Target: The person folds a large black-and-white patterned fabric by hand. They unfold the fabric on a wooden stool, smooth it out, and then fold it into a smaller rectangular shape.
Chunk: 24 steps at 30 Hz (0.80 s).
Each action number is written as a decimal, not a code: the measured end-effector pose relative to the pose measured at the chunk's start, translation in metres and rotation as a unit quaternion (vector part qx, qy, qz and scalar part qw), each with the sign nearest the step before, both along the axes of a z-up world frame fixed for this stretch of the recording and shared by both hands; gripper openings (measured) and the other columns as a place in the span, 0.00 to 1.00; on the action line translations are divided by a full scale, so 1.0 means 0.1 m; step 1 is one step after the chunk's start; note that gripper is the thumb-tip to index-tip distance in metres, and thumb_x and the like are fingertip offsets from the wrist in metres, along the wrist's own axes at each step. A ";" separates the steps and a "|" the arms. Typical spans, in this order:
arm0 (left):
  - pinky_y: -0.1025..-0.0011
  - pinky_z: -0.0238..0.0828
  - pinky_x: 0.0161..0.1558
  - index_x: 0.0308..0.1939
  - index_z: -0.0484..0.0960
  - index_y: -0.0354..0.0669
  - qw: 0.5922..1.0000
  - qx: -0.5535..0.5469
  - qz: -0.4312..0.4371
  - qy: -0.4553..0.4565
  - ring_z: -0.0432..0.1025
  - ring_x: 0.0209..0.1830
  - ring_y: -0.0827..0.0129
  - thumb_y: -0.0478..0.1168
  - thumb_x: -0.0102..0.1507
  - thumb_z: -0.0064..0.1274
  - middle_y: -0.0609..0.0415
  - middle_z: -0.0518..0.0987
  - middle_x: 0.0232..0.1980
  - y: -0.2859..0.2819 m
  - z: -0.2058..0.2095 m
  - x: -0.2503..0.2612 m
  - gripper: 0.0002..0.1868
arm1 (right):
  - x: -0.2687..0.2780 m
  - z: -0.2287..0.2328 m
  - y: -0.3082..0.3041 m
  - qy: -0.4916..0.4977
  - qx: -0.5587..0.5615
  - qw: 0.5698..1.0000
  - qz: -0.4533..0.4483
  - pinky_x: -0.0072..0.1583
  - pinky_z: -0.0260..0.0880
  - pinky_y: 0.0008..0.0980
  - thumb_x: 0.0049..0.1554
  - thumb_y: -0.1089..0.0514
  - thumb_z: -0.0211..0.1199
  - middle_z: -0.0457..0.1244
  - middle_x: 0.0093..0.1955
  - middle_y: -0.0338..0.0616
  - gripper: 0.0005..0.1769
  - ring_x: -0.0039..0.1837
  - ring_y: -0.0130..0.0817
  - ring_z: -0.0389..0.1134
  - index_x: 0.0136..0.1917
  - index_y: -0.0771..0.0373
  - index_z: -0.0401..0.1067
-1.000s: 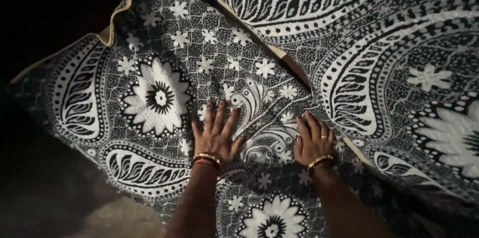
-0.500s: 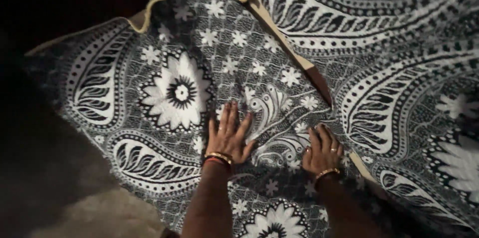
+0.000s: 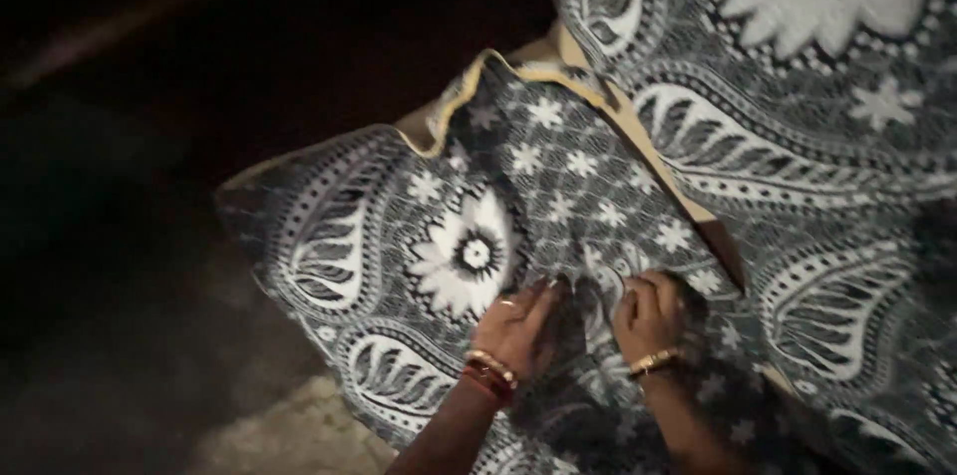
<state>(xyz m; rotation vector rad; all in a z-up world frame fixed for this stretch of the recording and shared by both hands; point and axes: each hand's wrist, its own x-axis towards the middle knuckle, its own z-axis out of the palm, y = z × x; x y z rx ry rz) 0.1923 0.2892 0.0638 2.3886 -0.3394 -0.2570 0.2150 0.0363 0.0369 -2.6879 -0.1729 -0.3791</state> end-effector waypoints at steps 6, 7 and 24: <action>0.45 0.74 0.41 0.73 0.61 0.52 0.911 0.136 0.384 0.070 0.78 0.39 0.41 0.56 0.63 0.56 0.42 0.84 0.44 1.74 0.27 0.96 0.38 | 1.97 0.52 1.30 0.158 0.210 0.960 -0.093 0.48 0.72 0.46 0.59 0.55 0.63 0.69 0.41 0.56 0.30 0.43 0.53 0.72 0.73 0.59 0.63; 0.43 0.74 0.45 0.82 0.49 0.54 0.876 0.125 0.422 0.197 0.78 0.44 0.39 0.58 0.61 0.57 0.40 0.84 0.47 2.10 0.37 1.20 0.50 | 2.31 0.60 1.43 0.189 0.199 0.955 -0.109 0.50 0.72 0.47 0.57 0.53 0.65 0.68 0.42 0.59 0.37 0.45 0.54 0.73 0.77 0.58 0.57; 0.45 0.70 0.59 0.58 0.81 0.43 0.870 0.141 0.416 0.223 0.71 0.62 0.38 0.61 0.67 0.49 0.35 0.77 0.63 4.10 -0.39 1.12 0.28 | 4.26 0.70 1.84 0.257 -0.053 0.956 -0.131 0.60 0.70 0.51 0.65 0.51 0.54 0.69 0.55 0.61 0.17 0.57 0.57 0.72 0.61 0.62 0.72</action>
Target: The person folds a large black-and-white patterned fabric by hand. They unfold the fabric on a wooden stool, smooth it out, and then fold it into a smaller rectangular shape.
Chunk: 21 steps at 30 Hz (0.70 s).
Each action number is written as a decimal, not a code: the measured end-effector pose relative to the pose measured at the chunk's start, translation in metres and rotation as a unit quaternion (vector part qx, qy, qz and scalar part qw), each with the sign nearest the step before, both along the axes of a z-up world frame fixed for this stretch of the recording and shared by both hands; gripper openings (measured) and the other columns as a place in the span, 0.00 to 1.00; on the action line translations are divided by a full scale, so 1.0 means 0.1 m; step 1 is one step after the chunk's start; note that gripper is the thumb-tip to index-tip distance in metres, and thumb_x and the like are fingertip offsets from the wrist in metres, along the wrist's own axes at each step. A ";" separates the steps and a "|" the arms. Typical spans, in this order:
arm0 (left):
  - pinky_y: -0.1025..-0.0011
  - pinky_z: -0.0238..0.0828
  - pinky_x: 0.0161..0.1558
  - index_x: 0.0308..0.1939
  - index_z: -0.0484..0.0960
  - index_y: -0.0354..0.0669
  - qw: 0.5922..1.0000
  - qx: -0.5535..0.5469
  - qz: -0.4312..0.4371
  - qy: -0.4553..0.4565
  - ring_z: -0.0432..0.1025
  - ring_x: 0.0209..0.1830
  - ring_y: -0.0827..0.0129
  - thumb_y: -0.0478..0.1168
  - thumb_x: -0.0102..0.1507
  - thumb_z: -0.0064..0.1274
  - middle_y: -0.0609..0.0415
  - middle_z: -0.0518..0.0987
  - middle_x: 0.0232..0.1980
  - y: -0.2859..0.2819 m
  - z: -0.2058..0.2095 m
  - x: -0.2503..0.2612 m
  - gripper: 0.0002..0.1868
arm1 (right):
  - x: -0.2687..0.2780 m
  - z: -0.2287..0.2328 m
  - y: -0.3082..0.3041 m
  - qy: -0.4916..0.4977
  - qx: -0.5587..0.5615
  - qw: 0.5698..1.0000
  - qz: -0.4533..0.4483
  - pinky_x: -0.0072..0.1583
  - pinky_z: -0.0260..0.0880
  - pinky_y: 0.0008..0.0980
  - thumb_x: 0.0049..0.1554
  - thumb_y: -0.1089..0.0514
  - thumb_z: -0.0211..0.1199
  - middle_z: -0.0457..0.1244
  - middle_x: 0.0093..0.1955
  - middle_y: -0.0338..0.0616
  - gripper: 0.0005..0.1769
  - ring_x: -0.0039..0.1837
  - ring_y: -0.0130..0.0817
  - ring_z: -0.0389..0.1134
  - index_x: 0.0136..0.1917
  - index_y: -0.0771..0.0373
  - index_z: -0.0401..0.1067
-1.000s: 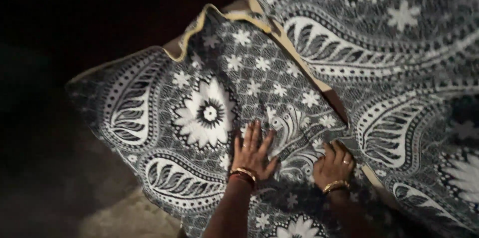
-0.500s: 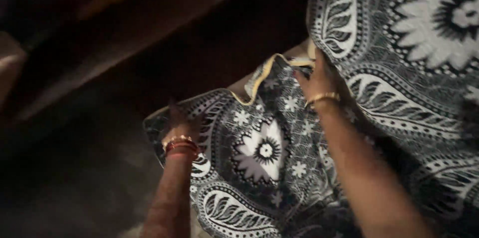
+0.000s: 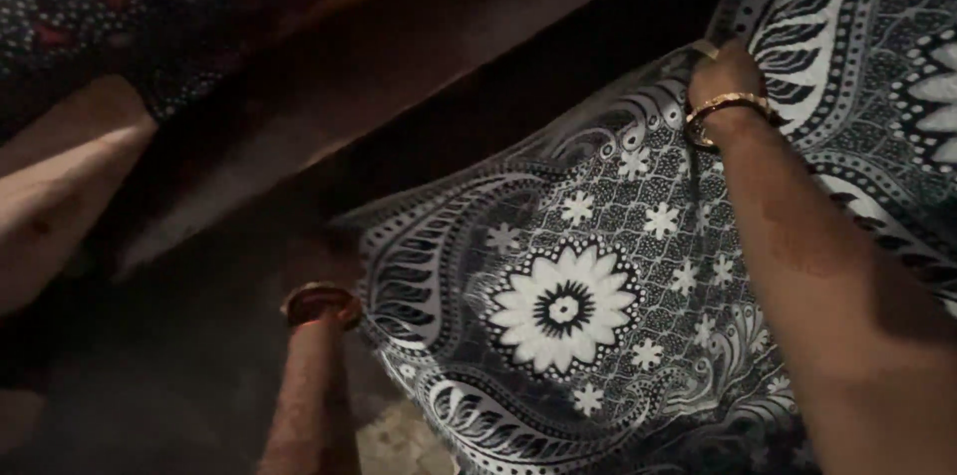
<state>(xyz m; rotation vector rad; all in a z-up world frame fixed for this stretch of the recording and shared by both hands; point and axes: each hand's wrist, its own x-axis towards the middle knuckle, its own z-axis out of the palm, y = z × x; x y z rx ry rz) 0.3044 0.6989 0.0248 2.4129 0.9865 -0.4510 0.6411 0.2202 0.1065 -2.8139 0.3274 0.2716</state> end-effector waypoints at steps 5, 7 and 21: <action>0.45 0.72 0.55 0.56 0.80 0.37 0.983 0.121 0.020 -0.138 0.73 0.55 0.36 0.55 0.67 0.50 0.32 0.79 0.57 0.13 -0.23 0.03 0.25 | 0.09 -0.31 -0.01 -0.031 -0.032 0.999 -0.010 0.62 0.68 0.53 0.66 0.51 0.53 0.68 0.58 0.60 0.18 0.60 0.57 0.70 0.63 0.61 0.72; 0.44 0.72 0.51 0.61 0.77 0.36 0.970 0.073 0.078 -0.220 0.74 0.52 0.35 0.49 0.63 0.49 0.33 0.79 0.55 0.09 -0.21 0.06 0.26 | 0.15 -0.34 0.04 -0.041 -0.037 0.998 -0.011 0.63 0.67 0.53 0.66 0.51 0.53 0.68 0.59 0.60 0.18 0.61 0.57 0.69 0.64 0.60 0.72; 0.44 0.52 0.68 0.69 0.69 0.37 0.996 -0.009 0.089 0.029 0.60 0.70 0.39 0.49 0.60 0.53 0.36 0.67 0.70 0.26 -0.21 -0.15 0.35 | 0.28 -1.25 0.46 -0.109 -0.148 0.960 0.209 0.69 0.62 0.58 0.67 0.50 0.53 0.65 0.67 0.59 0.21 0.68 0.58 0.65 0.70 0.58 0.71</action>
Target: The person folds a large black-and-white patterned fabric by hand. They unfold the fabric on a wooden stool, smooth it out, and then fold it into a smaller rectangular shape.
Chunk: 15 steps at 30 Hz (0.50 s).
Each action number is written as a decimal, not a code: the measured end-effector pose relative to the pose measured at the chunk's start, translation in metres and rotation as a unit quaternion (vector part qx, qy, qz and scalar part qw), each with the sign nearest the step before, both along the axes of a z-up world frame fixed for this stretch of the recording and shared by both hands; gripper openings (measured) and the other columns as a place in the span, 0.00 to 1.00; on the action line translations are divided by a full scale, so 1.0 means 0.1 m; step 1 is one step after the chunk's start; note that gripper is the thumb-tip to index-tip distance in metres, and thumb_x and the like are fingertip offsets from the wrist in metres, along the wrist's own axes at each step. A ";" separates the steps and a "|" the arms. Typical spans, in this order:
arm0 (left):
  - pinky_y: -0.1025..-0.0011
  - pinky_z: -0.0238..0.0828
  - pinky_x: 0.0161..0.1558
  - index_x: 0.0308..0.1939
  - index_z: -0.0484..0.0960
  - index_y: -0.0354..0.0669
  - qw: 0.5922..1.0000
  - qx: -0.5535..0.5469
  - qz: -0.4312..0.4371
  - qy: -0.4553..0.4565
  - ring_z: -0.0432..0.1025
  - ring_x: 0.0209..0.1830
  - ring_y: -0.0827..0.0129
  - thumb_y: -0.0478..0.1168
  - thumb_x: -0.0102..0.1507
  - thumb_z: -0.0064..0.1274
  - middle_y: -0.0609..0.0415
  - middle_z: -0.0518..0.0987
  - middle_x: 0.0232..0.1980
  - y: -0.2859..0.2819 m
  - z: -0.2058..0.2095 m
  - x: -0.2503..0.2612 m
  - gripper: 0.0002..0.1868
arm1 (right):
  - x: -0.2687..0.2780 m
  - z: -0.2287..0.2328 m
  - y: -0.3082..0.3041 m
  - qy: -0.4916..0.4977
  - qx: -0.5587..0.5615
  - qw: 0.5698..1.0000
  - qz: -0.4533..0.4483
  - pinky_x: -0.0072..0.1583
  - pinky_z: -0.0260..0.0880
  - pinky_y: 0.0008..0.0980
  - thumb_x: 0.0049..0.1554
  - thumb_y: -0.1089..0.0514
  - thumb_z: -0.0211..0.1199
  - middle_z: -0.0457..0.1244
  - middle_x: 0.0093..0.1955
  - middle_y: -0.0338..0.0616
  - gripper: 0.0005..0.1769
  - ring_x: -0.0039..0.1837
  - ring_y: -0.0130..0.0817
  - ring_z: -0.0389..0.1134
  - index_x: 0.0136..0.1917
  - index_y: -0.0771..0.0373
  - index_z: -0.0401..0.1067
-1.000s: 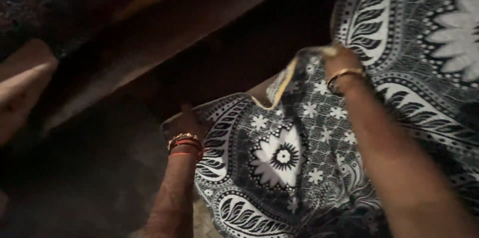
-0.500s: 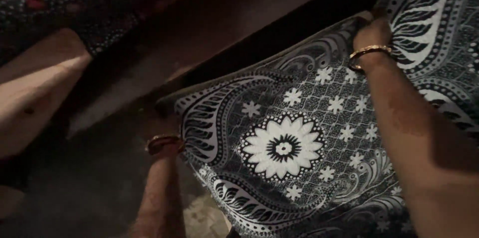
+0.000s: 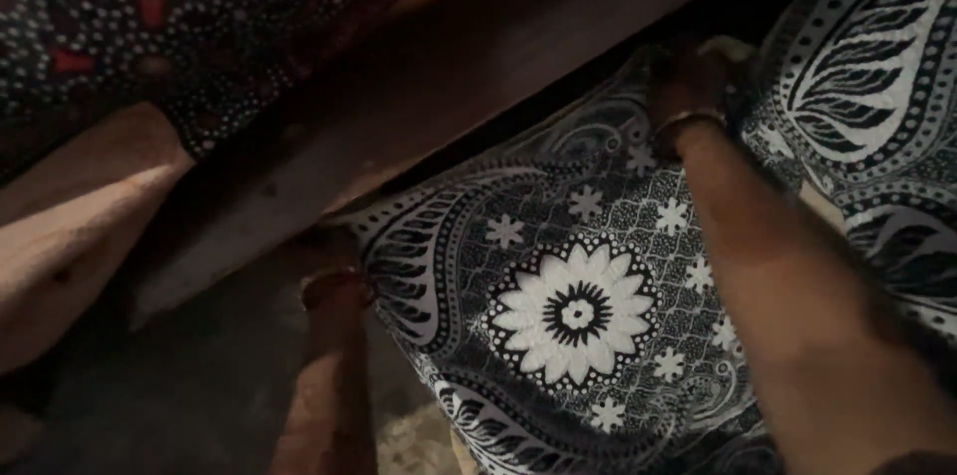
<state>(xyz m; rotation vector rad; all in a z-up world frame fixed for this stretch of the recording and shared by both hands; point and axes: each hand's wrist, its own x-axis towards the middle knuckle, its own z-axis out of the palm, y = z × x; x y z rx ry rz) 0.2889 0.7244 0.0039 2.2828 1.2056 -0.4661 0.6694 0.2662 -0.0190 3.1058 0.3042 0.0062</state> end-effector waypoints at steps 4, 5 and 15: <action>0.44 0.46 0.74 0.72 0.66 0.37 0.976 0.138 0.047 -0.163 0.56 0.75 0.40 0.49 0.59 0.54 0.37 0.63 0.74 -0.43 0.26 0.04 0.39 | -0.05 -0.10 0.01 -0.018 -0.003 0.999 0.030 0.71 0.60 0.59 0.68 0.50 0.52 0.64 0.69 0.58 0.22 0.70 0.59 0.63 0.72 0.57 0.70; 0.44 0.44 0.76 0.72 0.65 0.37 0.955 0.180 0.044 -0.230 0.54 0.77 0.40 0.49 0.59 0.55 0.37 0.62 0.76 -0.68 0.29 0.04 0.40 | -0.10 -0.07 -0.01 -0.033 0.054 0.998 0.025 0.71 0.60 0.57 0.66 0.50 0.55 0.63 0.69 0.59 0.24 0.71 0.59 0.62 0.73 0.59 0.68; 0.36 0.37 0.72 0.79 0.46 0.67 0.891 -0.024 -0.452 0.011 0.41 0.81 0.56 0.64 0.68 0.32 0.59 0.37 0.83 -3.05 0.80 0.68 0.36 | -1.57 0.43 -0.17 -0.104 0.384 0.917 0.011 0.75 0.60 0.49 0.57 0.60 0.69 0.57 0.75 0.61 0.36 0.77 0.58 0.58 0.75 0.67 0.58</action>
